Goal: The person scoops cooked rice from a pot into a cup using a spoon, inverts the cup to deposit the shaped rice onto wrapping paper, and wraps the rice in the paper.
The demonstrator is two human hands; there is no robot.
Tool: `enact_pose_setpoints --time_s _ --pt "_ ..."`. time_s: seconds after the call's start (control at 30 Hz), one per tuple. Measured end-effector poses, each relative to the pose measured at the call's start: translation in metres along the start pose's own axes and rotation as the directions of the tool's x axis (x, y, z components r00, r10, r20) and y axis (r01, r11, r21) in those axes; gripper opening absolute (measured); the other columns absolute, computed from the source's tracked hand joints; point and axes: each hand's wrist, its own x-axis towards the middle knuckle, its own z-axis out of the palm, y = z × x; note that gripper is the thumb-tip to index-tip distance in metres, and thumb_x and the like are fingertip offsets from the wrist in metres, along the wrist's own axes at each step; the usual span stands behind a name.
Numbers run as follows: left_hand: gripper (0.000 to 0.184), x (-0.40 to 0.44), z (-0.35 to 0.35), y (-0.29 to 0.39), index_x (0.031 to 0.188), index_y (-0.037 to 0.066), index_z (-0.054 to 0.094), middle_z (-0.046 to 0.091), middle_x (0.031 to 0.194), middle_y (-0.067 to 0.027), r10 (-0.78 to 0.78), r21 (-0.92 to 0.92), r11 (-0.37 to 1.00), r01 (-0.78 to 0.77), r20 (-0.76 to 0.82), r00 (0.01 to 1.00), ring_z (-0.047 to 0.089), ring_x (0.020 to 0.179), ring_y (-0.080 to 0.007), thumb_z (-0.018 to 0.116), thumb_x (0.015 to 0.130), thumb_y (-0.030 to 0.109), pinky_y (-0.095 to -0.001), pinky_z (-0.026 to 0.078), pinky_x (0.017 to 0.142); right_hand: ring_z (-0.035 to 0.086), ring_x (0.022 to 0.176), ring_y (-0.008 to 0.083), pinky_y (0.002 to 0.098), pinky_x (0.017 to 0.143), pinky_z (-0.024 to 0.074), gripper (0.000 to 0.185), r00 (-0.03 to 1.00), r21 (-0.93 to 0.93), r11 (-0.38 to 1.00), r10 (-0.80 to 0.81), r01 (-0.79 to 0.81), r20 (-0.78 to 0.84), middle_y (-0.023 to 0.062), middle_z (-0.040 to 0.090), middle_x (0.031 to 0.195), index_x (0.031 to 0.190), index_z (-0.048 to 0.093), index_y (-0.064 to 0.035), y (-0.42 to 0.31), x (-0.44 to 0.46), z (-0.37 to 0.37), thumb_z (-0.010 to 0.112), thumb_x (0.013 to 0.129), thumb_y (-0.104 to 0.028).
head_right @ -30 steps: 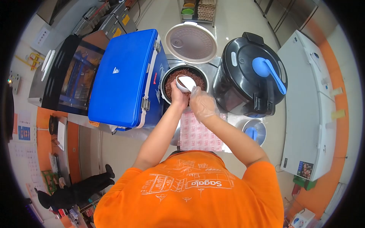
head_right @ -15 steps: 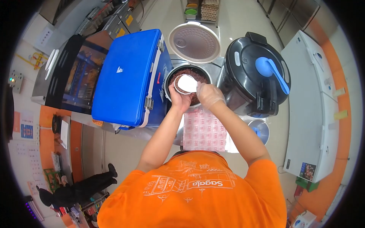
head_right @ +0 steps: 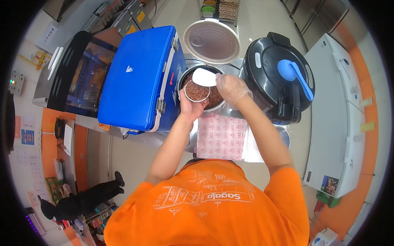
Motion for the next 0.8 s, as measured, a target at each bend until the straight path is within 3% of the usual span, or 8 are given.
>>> enact_pose_setpoints --time_s 0.03,0.23,0.47,0.57,0.6,0.7,0.73,0.8 --pt "0.058 0.000 0.002 0.003 0.127 0.018 0.063 0.072 0.115 -0.0034 -0.040 0.011 0.999 0.040 0.025 0.999 0.068 0.097 -0.0201 0.031 0.104 0.060 -0.0367 0.054 0.068 0.071 0.082 0.0435 0.0545 0.076 0.0577 0.051 1.000 0.095 0.995 0.019 -0.016 -0.025 0.0230 0.072 0.082 0.092 0.071 -0.0008 -0.004 0.003 -0.008 0.036 0.110 -0.032" --pt "0.060 -0.008 0.017 0.012 0.126 0.014 0.065 0.073 0.113 -0.0054 -0.119 0.098 0.989 0.114 0.049 0.992 0.068 0.093 -0.0203 0.029 0.106 0.058 -0.0352 0.053 0.067 0.073 0.086 0.0426 0.0516 0.085 0.0571 0.058 0.973 -0.094 0.995 0.052 -0.031 0.227 0.0233 0.075 0.089 0.090 0.075 -0.0033 -0.025 -0.002 -0.019 0.033 0.110 -0.038" --pt "0.056 -0.013 0.003 0.003 0.128 0.015 0.065 0.072 0.117 -0.0049 -0.111 0.063 0.992 0.105 0.096 0.989 0.068 0.096 -0.0199 0.033 0.106 0.055 -0.0348 0.054 0.068 0.073 0.084 0.0413 0.0520 0.076 0.0585 0.051 0.985 -0.081 0.995 -0.051 0.066 0.166 0.0214 0.075 0.089 0.085 0.072 -0.0047 -0.017 0.001 -0.030 0.037 0.109 -0.033" --pt "0.057 -0.020 0.007 0.009 0.129 0.016 0.065 0.072 0.118 -0.0045 -0.134 0.048 0.990 0.133 0.038 0.990 0.067 0.097 -0.0195 0.032 0.106 0.055 -0.0343 0.054 0.069 0.073 0.081 0.0410 0.0514 0.070 0.0585 0.048 0.930 -0.181 0.912 -0.355 0.367 0.095 0.0206 0.074 0.084 0.082 0.071 -0.0056 -0.001 -0.003 -0.024 0.041 0.108 -0.033" --pt "0.058 -0.021 0.004 0.013 0.130 0.015 0.065 0.071 0.120 -0.0040 -0.134 0.013 0.991 0.133 0.120 0.984 0.067 0.098 -0.0198 0.031 0.106 0.055 -0.0342 0.055 0.070 0.073 0.078 0.0403 0.0512 0.069 0.0584 0.048 0.973 -0.112 0.978 -0.156 0.176 0.172 0.0198 0.073 0.079 0.083 0.071 -0.0063 -0.014 -0.006 -0.030 0.042 0.108 -0.034" --pt "0.058 -0.029 0.000 0.015 0.130 0.015 0.066 0.071 0.121 -0.0036 -0.163 0.050 0.986 0.161 0.046 0.986 0.067 0.098 -0.0201 0.031 0.106 0.055 -0.0339 0.055 0.071 0.072 0.080 0.0432 0.0539 0.079 0.0573 0.050 0.946 -0.141 0.981 -0.082 0.132 0.313 0.0224 0.073 0.081 0.091 0.072 -0.0051 -0.024 -0.014 -0.027 0.039 0.109 -0.038" --pt "0.059 -0.032 -0.007 0.015 0.131 0.014 0.065 0.071 0.122 -0.0045 -0.165 0.036 0.986 0.162 0.112 0.980 0.068 0.102 -0.0216 0.029 0.107 0.055 -0.0354 0.055 0.072 0.072 0.083 0.0437 0.0542 0.081 0.0567 0.050 0.963 -0.069 0.995 -0.046 0.066 0.264 0.0233 0.073 0.083 0.095 0.072 -0.0045 -0.023 -0.015 -0.028 0.038 0.109 -0.038" --pt "0.059 -0.047 -0.011 0.016 0.133 0.014 0.063 0.071 0.123 -0.0061 -0.156 0.043 0.987 0.153 0.069 0.985 0.068 0.106 -0.0234 0.029 0.106 0.055 -0.0365 0.055 0.072 0.071 0.089 0.0449 0.0547 0.086 0.0555 0.050 0.983 0.087 0.995 0.035 -0.051 0.180 0.0251 0.074 0.089 0.103 0.071 -0.0033 -0.019 -0.018 -0.031 0.037 0.109 -0.039"
